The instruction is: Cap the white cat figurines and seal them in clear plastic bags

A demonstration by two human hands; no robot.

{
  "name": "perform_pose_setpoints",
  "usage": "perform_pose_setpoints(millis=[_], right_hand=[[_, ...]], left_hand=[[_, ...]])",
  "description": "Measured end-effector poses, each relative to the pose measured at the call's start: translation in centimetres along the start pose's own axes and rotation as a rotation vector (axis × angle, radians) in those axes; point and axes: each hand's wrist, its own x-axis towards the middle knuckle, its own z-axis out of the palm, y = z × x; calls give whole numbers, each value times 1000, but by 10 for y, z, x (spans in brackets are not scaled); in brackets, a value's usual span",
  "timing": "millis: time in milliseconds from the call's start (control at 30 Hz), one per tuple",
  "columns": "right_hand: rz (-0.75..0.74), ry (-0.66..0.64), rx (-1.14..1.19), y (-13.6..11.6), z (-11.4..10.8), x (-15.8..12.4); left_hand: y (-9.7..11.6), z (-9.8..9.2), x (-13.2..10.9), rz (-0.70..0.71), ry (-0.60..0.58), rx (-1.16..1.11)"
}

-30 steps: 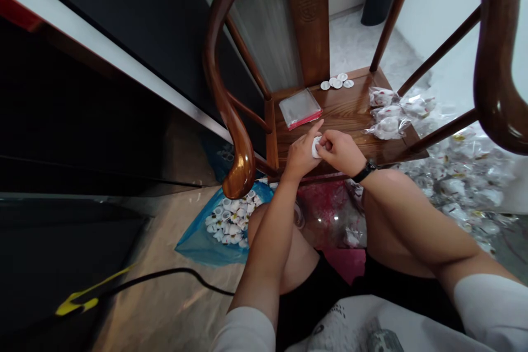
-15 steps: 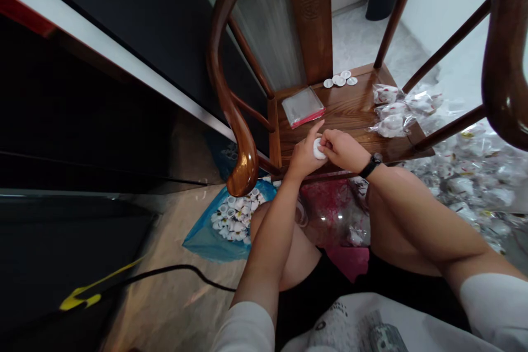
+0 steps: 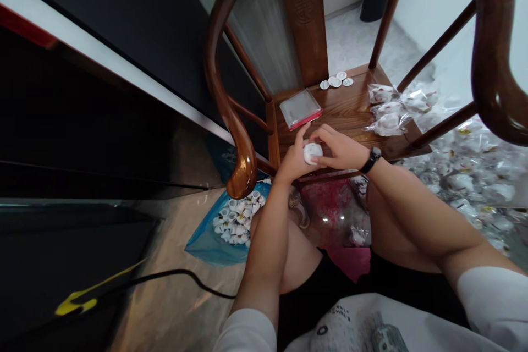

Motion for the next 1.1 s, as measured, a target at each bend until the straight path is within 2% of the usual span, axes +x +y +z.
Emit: perform_pose_setpoints(millis=[133,300,467,533,733,867,1100], right_hand=[[4,-56,81,7,2,-1],[14,-4,150,14,6,4],[-5,-35,207,15,8,7],[9,-29,230,18,8,7],[102,98,453,19,-4,1],[94,151,372,6,-4,3],[83,412,291,-5,17,12]], left_hand=[[-8,0,3,-29,42,15],[-13,-1,5,-25,69,63],[-14,2,6,-55,91,118],[-18,2,8,-23,118,90],[-31,-6,14,178,202,-88],[-29,-3,13,275,322,-79],[-13,7,9,370,430,-19]])
